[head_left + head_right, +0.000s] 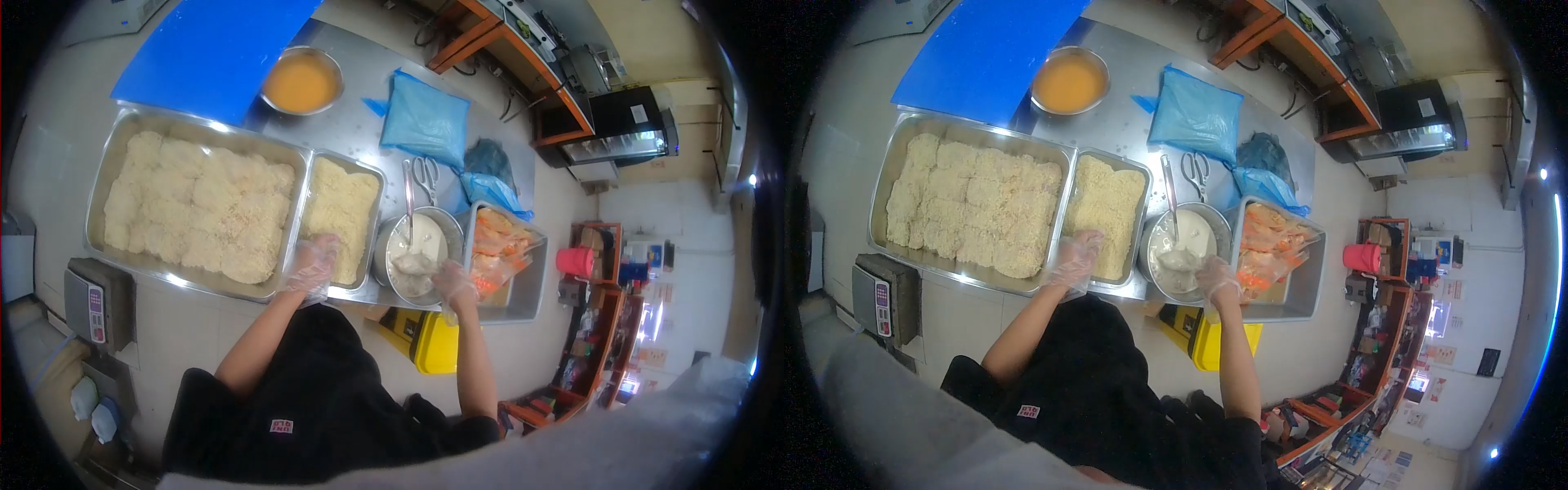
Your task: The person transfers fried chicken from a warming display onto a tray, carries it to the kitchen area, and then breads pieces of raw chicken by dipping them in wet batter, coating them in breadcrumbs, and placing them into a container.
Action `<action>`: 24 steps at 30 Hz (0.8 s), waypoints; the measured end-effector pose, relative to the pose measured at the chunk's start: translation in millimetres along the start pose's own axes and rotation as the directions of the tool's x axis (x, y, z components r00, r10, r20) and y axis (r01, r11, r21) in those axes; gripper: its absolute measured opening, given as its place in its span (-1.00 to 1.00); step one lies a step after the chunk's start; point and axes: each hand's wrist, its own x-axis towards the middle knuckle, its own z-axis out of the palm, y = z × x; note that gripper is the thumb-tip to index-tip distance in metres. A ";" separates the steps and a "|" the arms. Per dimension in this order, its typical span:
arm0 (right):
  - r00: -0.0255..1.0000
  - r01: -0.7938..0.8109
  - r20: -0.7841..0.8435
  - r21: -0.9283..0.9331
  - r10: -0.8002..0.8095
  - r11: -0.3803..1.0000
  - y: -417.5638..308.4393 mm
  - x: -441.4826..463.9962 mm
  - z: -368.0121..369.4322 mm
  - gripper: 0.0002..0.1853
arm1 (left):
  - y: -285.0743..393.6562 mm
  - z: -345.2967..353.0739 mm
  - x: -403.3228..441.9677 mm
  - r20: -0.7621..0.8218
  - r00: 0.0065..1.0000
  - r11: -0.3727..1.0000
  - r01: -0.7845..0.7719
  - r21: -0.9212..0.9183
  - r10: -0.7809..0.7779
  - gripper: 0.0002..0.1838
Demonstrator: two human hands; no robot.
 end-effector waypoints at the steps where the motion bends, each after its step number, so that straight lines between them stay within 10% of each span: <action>1: 1.000 0.010 0.027 -0.081 -0.008 0.997 9.0 6.0 13.5 -0.54 | 0.2 -0.3 0.5 -0.010 1.000 1.000 -0.020 0.007 0.020 -0.70; 8: 0.930 0.312 -0.186 -0.054 -0.317 0.948 2.1 21.3 37.3 -0.59 | -10.0 6.6 -0.5 -0.028 0.999 0.999 -0.025 0.034 0.026 -0.73; 17: 0.935 0.349 0.179 -0.307 -0.306 0.885 1.3 45.4 64.4 -0.48 | -4.4 1.6 -3.5 -0.053 0.996 0.997 -0.072 -0.010 0.072 -0.69; 24: 0.932 0.362 0.086 -0.180 -0.352 0.915 -19.2 13.5 40.3 -0.50 | -8.7 5.3 -4.7 -0.063 0.995 0.996 -0.085 -0.041 0.083 -0.70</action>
